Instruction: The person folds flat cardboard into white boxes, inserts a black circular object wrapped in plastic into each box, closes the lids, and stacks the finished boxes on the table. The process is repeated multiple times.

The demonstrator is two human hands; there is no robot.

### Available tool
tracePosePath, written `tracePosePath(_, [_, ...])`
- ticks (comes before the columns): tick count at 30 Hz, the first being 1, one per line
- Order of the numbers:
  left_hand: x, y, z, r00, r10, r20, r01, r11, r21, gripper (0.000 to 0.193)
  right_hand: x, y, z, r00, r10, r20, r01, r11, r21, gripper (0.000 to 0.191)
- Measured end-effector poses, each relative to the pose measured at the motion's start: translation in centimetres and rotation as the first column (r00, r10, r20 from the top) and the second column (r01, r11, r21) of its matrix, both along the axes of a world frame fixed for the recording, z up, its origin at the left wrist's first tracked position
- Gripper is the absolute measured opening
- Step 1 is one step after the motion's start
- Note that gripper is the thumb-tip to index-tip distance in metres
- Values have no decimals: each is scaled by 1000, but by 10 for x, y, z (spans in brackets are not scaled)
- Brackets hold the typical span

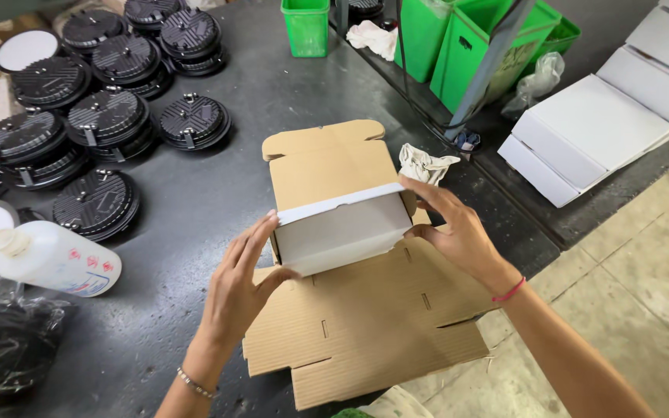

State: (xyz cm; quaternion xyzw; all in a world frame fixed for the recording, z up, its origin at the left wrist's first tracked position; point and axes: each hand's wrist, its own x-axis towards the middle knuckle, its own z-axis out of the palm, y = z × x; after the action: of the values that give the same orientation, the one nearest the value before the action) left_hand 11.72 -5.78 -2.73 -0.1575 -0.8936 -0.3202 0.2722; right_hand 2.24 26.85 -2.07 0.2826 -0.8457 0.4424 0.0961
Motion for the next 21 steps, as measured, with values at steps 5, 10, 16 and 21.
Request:
tracePosePath(5, [-9, -6, -25, 996, 15, -84, -19, 999, -47, 48, 2, -2, -15, 990, -28, -136, 18, 997, -75, 62])
tracePosePath(10, [-16, 3, -38, 988, 50, -149, -55, 998, -29, 33, 5, -14, -36, 945, -150, -292, 155, 988, -8, 42])
tracePosePath(16, [-18, 9, 3, 996, 28, -84, -40, 988, -147, 36, -27, -5, 9, 974, 48, -220, -21, 992, 125, 7])
tracePosePath(21, [-71, 45, 12, 988, 114, 101, -109, 993, -53, 44, -71, -61, 15, 959, 121, -257, -69, 977, 202, 28])
